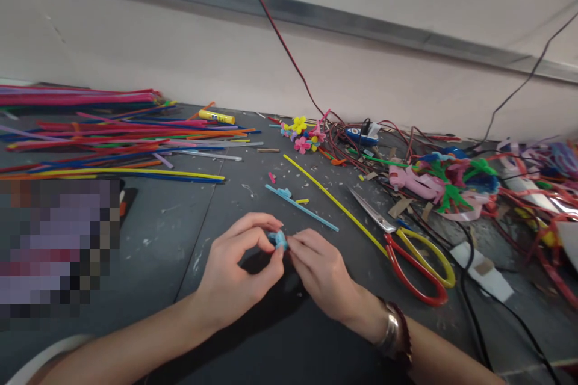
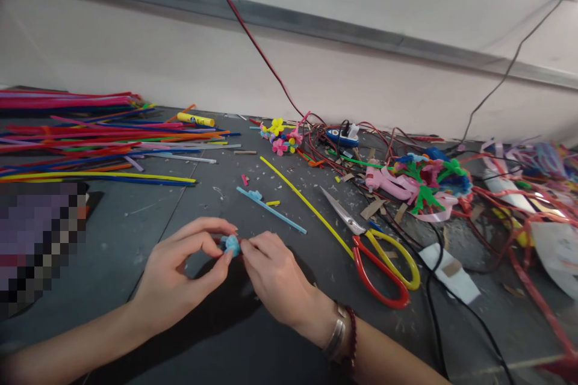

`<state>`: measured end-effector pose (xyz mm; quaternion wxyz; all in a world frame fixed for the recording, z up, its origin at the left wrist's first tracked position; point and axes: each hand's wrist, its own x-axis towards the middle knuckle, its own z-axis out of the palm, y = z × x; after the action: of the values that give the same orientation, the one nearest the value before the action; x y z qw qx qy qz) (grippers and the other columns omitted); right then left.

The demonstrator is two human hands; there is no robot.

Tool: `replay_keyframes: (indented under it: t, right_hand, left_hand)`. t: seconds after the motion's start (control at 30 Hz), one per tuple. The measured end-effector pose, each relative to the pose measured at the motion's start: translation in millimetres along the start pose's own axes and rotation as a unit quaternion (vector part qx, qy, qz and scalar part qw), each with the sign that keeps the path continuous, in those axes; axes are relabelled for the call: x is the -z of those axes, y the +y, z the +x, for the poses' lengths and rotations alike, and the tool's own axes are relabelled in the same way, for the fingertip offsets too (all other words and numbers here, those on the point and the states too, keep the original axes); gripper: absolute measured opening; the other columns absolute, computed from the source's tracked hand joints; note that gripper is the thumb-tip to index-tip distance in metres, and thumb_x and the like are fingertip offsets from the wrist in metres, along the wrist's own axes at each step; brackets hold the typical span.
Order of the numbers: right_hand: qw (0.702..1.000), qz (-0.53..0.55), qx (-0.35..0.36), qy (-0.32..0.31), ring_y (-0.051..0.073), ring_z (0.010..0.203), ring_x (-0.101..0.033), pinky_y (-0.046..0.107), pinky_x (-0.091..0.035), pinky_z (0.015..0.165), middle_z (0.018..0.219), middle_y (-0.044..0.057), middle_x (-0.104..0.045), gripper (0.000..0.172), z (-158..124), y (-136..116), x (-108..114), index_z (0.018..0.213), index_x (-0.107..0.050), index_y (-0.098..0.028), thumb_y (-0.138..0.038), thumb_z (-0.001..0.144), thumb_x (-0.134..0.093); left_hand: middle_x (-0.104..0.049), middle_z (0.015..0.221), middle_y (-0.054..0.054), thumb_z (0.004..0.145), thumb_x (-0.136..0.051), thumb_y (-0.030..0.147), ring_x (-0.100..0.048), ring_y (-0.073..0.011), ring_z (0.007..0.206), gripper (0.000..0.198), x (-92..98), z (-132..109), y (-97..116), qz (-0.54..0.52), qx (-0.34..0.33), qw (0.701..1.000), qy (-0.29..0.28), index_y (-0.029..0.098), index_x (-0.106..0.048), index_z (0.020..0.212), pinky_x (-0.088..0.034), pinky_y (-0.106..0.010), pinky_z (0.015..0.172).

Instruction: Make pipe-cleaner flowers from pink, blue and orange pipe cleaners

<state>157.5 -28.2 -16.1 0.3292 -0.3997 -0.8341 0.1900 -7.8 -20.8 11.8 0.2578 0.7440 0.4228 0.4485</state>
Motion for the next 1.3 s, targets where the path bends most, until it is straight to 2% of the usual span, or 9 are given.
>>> replay_keyframes:
  t: [0.1, 0.17, 0.3, 0.43, 0.53, 0.77, 1.0, 1.17, 1.3]
  right_hand:
    - [0.999, 0.038, -0.023, 0.030, 0.015, 0.077, -0.053, 0.027, -0.045, 0.070, 0.082, 0.007, -0.057, 0.020, 2.1, -1.0, 1.2, 0.087, -0.058, -0.016, -0.015, 0.088, -0.037]
    - [0.994, 0.078, -0.051, 0.049, 0.014, 0.074, -0.053, 0.025, -0.044, 0.067, 0.079, 0.005, -0.057, 0.019, 4.1, -0.5, 3.1, 0.080, -0.058, -0.017, -0.015, 0.087, -0.041]
    - [0.982, 0.147, -0.096, 0.065, 0.011, 0.068, -0.054, 0.021, -0.041, 0.063, 0.072, 0.001, -0.056, 0.018, 8.1, 2.1, 7.7, 0.069, -0.058, -0.016, -0.013, 0.084, -0.047]
    - [0.978, 0.182, -0.102, 0.029, 0.010, 0.067, -0.053, 0.020, -0.040, 0.062, 0.070, 0.000, -0.055, 0.017, 9.7, 3.1, 9.7, 0.070, -0.059, -0.016, -0.013, 0.083, -0.049]
    - [0.979, 0.178, -0.101, 0.008, 0.010, 0.064, -0.050, 0.020, -0.039, 0.060, 0.068, -0.001, -0.052, 0.019, 9.5, 2.7, 9.5, 0.068, -0.059, -0.016, -0.015, 0.084, -0.049]
    - [0.989, 0.125, -0.075, 0.012, 0.011, 0.067, -0.051, 0.022, -0.042, 0.063, 0.071, 0.002, -0.053, 0.018, 8.1, 3.6, 8.1, 0.073, -0.059, -0.016, -0.017, 0.085, -0.046]
    - [0.996, 0.082, -0.033, 0.005, 0.012, 0.069, -0.051, 0.023, -0.044, 0.064, 0.072, 0.003, -0.054, 0.020, 6.4, 3.7, 6.2, 0.075, -0.059, -0.016, -0.018, 0.087, -0.043]
    - [0.992, 0.093, -0.050, 0.064, 0.012, 0.068, -0.053, 0.022, -0.044, 0.063, 0.071, 0.002, -0.056, 0.018, 7.2, 2.6, 8.6, 0.072, -0.059, -0.016, -0.015, 0.085, -0.046]
    - [0.989, 0.092, -0.056, 0.100, 0.013, 0.073, -0.055, 0.024, -0.046, 0.067, 0.077, 0.003, -0.059, 0.016, 5.8, 4.3, 8.1, 0.078, -0.061, -0.017, -0.014, 0.085, -0.047]
  left_hand:
    - [-0.057, 0.095, -0.004, 0.071, -0.058, 0.009, -0.057, -0.0142, 0.089, 0.014, -0.5, -1.1, -2.0, -0.025, 0.013, 1.000, -0.008, 0.016, -0.052, 0.061, -0.047, -0.025, 0.080]
    - [-0.055, 0.101, -0.005, 0.070, -0.061, 0.010, -0.057, -0.0160, 0.093, 0.008, 0.8, 0.4, -4.2, -0.062, 0.022, 0.998, -0.022, 0.016, -0.057, 0.071, -0.048, -0.027, 0.081]
    - [-0.058, 0.099, -0.005, 0.075, -0.058, 0.014, -0.059, -0.0148, 0.089, 0.015, 5.6, 8.6, -9.4, -0.164, 0.070, 0.984, -0.023, 0.018, -0.060, 0.090, -0.052, -0.024, 0.074]
    - [-0.065, 0.084, -0.001, 0.076, -0.059, 0.019, -0.062, -0.0122, 0.078, 0.012, 8.7, 15.3, -15.5, -0.204, 0.126, 0.969, -0.064, 0.019, -0.064, 0.087, -0.052, -0.019, 0.070]
    - [-0.067, 0.081, -0.001, 0.074, -0.062, 0.019, -0.062, -0.0121, 0.075, 0.008, 9.5, 17.3, -18.8, -0.193, 0.134, 0.967, -0.093, 0.019, -0.068, 0.080, -0.051, -0.017, 0.068]
    - [-0.069, 0.073, -0.001, 0.072, -0.063, 0.024, -0.063, -0.0152, 0.070, 0.010, 9.3, 20.3, -15.5, -0.155, 0.183, 0.967, -0.087, 0.016, -0.068, 0.073, -0.051, -0.021, 0.066]
    - [-0.070, 0.069, -0.002, 0.073, -0.061, 0.026, -0.064, -0.0157, 0.066, 0.013, 7.4, 20.0, -14.6, -0.197, 0.259, 0.940, -0.107, 0.016, -0.068, 0.071, -0.051, -0.023, 0.065]
    - [-0.070, 0.075, -0.003, 0.070, -0.065, 0.027, -0.065, -0.0159, 0.070, 0.014, 7.4, 21.1, -18.8, -0.259, 0.278, 0.922, -0.077, 0.016, -0.069, 0.077, -0.052, -0.024, 0.067]
    - [-0.071, 0.074, -0.006, 0.069, -0.066, 0.030, -0.066, -0.0164, 0.069, 0.018, 7.5, 21.4, -19.6, -0.298, 0.314, 0.895, -0.106, 0.015, -0.071, 0.078, -0.054, -0.026, 0.068]
